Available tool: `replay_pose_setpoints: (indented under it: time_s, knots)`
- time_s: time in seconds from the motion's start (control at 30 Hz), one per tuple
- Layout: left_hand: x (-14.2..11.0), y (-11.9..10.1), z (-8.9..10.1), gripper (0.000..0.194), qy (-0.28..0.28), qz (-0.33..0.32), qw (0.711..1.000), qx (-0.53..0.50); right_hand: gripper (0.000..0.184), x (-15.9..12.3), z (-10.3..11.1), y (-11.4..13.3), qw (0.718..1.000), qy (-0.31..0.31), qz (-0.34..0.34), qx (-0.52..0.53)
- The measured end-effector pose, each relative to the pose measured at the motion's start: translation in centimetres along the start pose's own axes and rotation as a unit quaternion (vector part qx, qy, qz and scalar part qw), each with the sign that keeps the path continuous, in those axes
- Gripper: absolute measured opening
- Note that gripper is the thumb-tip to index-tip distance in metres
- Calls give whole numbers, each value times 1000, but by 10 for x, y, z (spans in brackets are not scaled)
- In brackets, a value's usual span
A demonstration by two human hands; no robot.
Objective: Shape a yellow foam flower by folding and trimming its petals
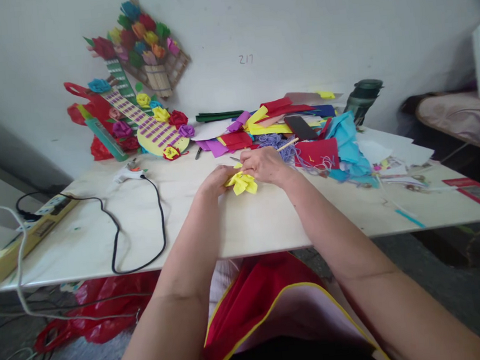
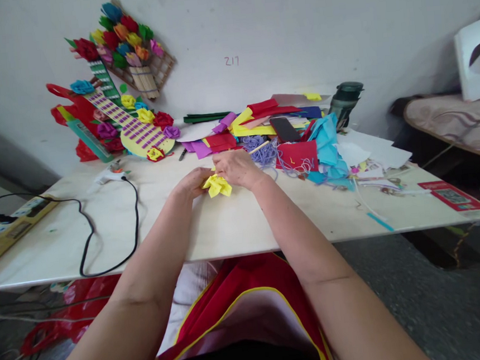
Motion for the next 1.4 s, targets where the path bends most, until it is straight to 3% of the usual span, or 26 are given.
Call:
replay_pose_setpoints:
  time_s: [0.07,0.17,0.27,0.67,0.97,1.17,1.4]
  knots:
    - [-6,-6,-3,20,21,-28,999,-22,21,-2,0,-3,1000,-6,0,5]
    - [-17,-18,-7,43,56,-97,993,-23,20,-6,2,-13,999,-27,-19,28]
    - [-20,-22,-6,43,45,-128,991,13,20,-9,2,-23,997,-49,-42,45]
    - [-13,-19,-4,44,79,-116,989,48,23,-10,-5,-28,997,-29,-59,45]
    - [-11,-20,-2,48,44,-131,986,95,32,-9,-11,-32,995,15,-69,66]
    - [-10,-20,-3,49,30,-134,984,116,27,-10,-17,-33,994,40,-74,74]
    - [-10,-17,-5,47,35,-131,983,124,19,-10,-13,-31,996,21,-59,59]
Point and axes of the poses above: each hand's wrist, its own x-axis towards the middle knuckle, its own z-axis out of the back of the hand, y = z × x, the point moved 7 cm from there along x, towards the middle knuckle, and after that the axes turned 11 degrees about z, right-handed, at the moved point
